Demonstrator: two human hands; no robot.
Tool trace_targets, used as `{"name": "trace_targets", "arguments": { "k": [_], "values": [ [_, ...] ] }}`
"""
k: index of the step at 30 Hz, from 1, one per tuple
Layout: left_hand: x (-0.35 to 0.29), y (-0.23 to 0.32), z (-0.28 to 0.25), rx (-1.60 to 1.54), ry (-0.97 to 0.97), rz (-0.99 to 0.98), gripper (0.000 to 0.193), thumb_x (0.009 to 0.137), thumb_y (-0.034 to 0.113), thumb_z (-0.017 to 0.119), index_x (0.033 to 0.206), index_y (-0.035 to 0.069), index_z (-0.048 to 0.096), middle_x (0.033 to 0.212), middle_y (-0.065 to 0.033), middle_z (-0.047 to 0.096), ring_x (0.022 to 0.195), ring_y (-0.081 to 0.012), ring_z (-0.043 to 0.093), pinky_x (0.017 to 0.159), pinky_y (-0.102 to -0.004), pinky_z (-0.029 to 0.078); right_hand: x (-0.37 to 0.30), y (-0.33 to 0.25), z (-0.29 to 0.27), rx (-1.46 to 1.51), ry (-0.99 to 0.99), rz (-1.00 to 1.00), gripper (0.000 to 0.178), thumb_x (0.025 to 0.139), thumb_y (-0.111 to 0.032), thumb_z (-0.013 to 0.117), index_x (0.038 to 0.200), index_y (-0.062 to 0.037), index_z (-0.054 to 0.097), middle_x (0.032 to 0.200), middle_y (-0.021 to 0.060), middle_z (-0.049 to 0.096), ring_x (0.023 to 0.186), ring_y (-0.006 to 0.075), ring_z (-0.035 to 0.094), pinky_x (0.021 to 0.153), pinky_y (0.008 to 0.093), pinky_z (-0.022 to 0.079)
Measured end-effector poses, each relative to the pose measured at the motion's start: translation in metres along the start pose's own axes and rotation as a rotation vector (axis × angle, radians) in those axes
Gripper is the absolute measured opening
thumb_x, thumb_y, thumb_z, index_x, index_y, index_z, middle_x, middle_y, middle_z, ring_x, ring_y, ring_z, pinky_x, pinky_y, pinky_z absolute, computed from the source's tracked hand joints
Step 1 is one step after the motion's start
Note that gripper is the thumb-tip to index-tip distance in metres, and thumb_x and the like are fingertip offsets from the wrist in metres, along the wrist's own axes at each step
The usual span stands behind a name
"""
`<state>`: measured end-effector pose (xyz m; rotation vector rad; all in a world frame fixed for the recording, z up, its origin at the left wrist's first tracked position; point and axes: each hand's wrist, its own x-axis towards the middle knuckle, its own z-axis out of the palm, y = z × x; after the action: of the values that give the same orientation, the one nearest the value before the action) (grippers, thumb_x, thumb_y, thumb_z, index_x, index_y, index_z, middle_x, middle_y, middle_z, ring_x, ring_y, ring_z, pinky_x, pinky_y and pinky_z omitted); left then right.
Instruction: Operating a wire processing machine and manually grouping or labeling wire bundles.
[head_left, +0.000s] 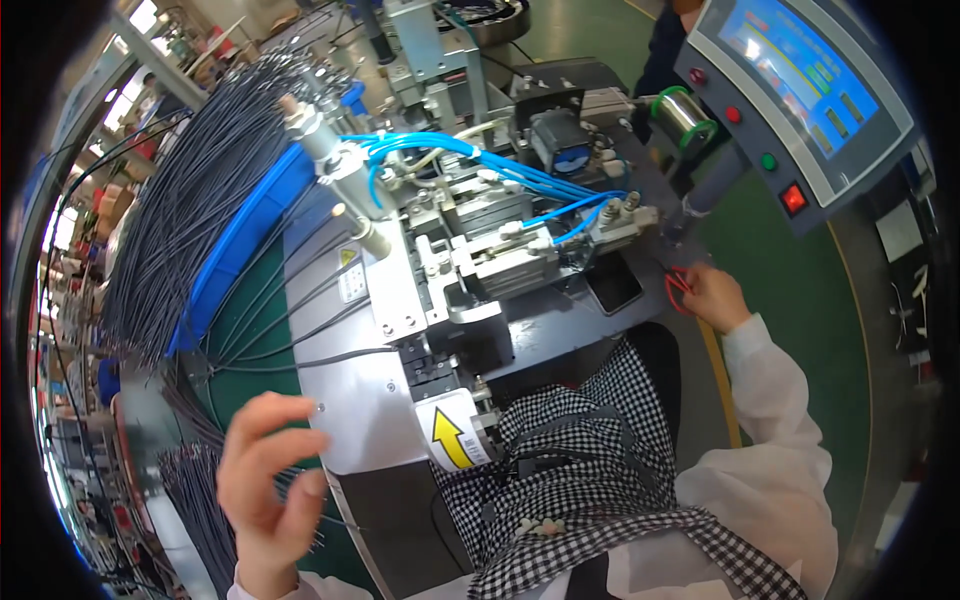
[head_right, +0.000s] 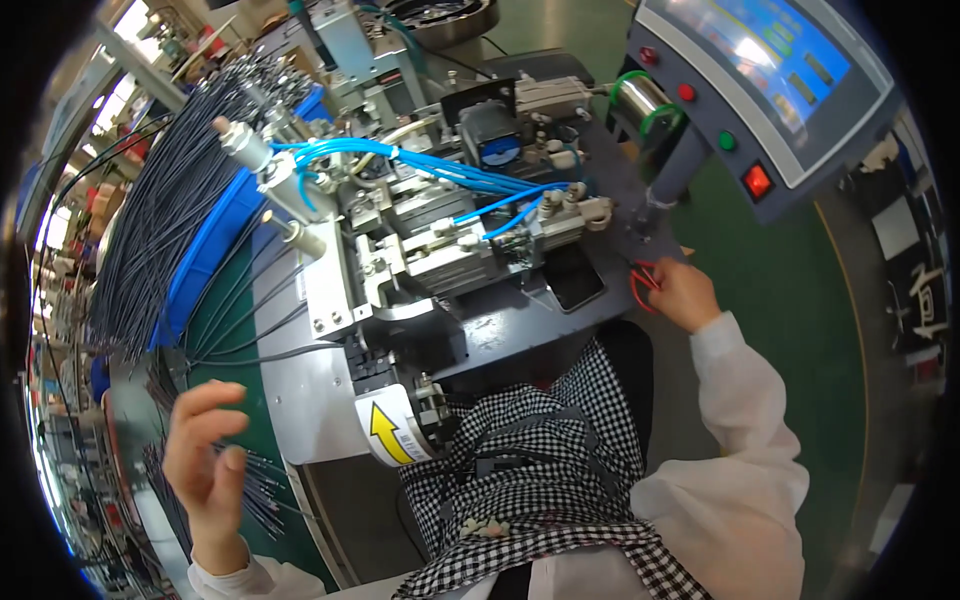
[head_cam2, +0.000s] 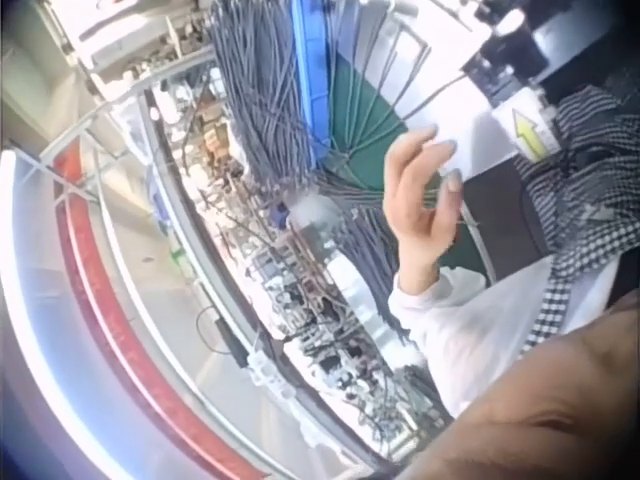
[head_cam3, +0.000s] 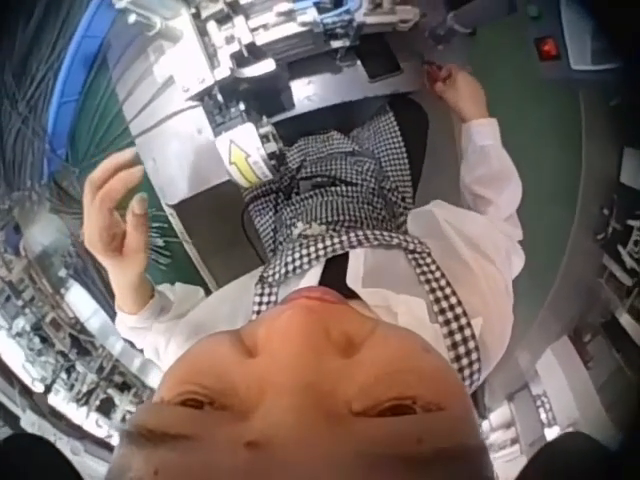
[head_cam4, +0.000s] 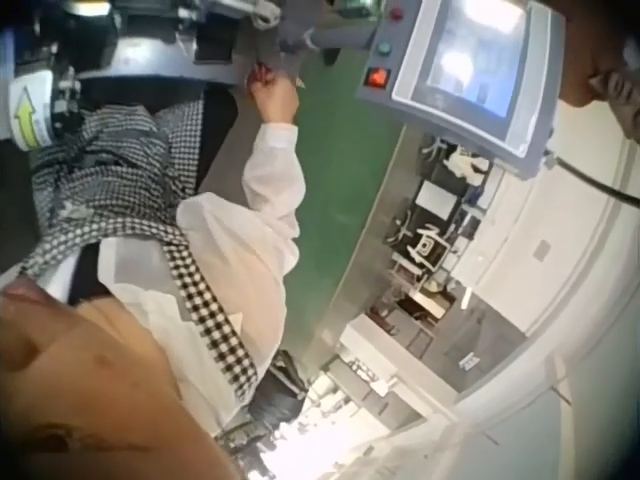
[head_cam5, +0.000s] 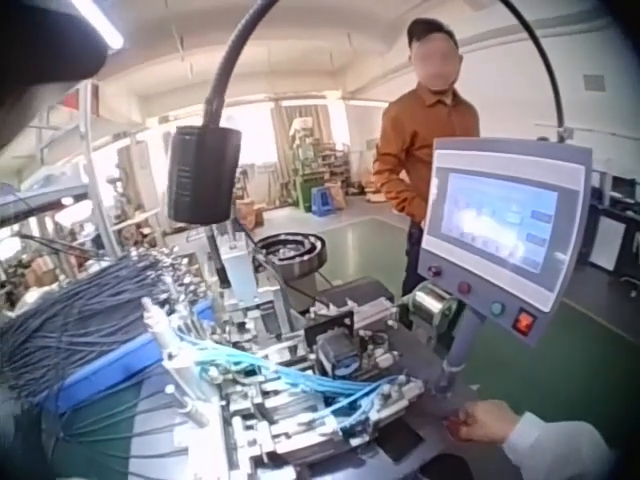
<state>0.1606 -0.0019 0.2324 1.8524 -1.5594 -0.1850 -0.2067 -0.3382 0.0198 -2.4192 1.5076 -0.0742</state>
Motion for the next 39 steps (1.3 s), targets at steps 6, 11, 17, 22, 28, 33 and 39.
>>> {"name": "trace_targets", "arguments": {
  "k": [6, 11, 17, 22, 28, 33, 39],
  "values": [
    [-0.012, 0.01, 0.056, -0.616, -0.489, -0.255, 0.034, 0.086, 0.012, 0.06, 0.118, 0.001, 0.057, 0.121, -0.0148, 0.054, 0.112, -0.0244, 0.053, 0.094, -0.0338, 0.042, -0.069, -0.092, -0.015, 1.303, -0.321, -0.121, 0.021, 0.078, -0.003, 0.066, 0.097, -0.0024, 0.057, 0.087, 0.0005, 0.059, 0.072, 0.0054, 0.055, 0.064, 0.0209, 0.046],
    [-0.006, 0.029, 0.115, -1.011, -0.343, -0.42, 0.048, 0.091, 0.008, 0.056, 0.136, 0.001, 0.04, 0.129, -0.0117, 0.049, 0.114, -0.0182, 0.05, 0.094, -0.0281, 0.041, -0.101, -0.223, -0.012, 1.38, -0.336, -0.337, 0.025, 0.08, 0.002, 0.064, 0.102, -0.0019, 0.055, 0.089, 0.0002, 0.057, 0.068, 0.0026, 0.052, 0.061, 0.0144, 0.042],
    [-0.016, -0.005, 0.098, -0.526, -0.027, -0.468, 0.046, 0.097, 0.014, 0.045, 0.138, -0.002, 0.032, 0.117, -0.0145, 0.058, 0.102, -0.0196, 0.059, 0.085, -0.0284, 0.047, -0.092, -0.285, -0.007, 1.445, -0.292, -0.557, 0.035, 0.081, 0.001, 0.064, 0.114, 0.0005, 0.053, 0.093, 0.0046, 0.06, 0.075, 0.0079, 0.057, 0.068, 0.0213, 0.048],
    [0.012, -0.063, 0.049, -1.033, 0.399, -0.688, 0.034, 0.097, 0.018, 0.043, 0.126, 0.0, 0.044, 0.079, -0.011, 0.062, 0.056, -0.016, 0.058, 0.052, -0.0263, 0.049, -0.091, -0.284, -0.015, 1.425, -0.273, -0.901, 0.037, 0.084, 0.0, 0.061, 0.12, 0.0019, 0.052, 0.098, 0.009, 0.062, 0.083, 0.0131, 0.06, 0.076, 0.0254, 0.05],
    [0.113, -0.139, -0.021, -0.291, 0.168, -0.519, 0.032, 0.094, 0.02, 0.048, 0.118, 0.0, 0.053, 0.079, -0.0061, 0.062, 0.057, -0.0107, 0.053, 0.051, -0.02, 0.04, -0.082, -0.21, 0.008, 1.271, -0.542, -0.613, 0.025, 0.086, -0.002, 0.059, 0.11, 0.0003, 0.058, 0.097, 0.0087, 0.064, 0.085, 0.0115, 0.061, 0.076, 0.0234, 0.049],
    [0.221, -0.17, -0.03, 0.325, -0.115, -0.125, 0.019, 0.085, 0.012, 0.059, 0.095, -0.001, 0.067, 0.081, -0.0101, 0.066, 0.073, -0.0142, 0.06, 0.069, -0.0275, 0.047, -0.094, -0.182, 0.022, 1.349, -0.62, -0.178, 0.021, 0.088, -0.001, 0.056, 0.109, 0.0027, 0.057, 0.099, 0.0098, 0.065, 0.086, 0.0104, 0.061, 0.075, 0.0232, 0.05],
    [0.313, -0.198, 0.001, 0.3, -0.257, -0.139, 0.022, 0.078, 0.008, 0.061, 0.096, -0.003, 0.067, 0.084, -0.0147, 0.067, 0.078, -0.0181, 0.063, 0.075, -0.0307, 0.048, -0.102, -0.175, 0.029, 1.373, -0.605, -0.004, 0.021, 0.088, -0.001, 0.056, 0.109, 0.0026, 0.058, 0.099, 0.0097, 0.065, 0.086, 0.0096, 0.061, 0.074, 0.0226, 0.05]
  ]
}}
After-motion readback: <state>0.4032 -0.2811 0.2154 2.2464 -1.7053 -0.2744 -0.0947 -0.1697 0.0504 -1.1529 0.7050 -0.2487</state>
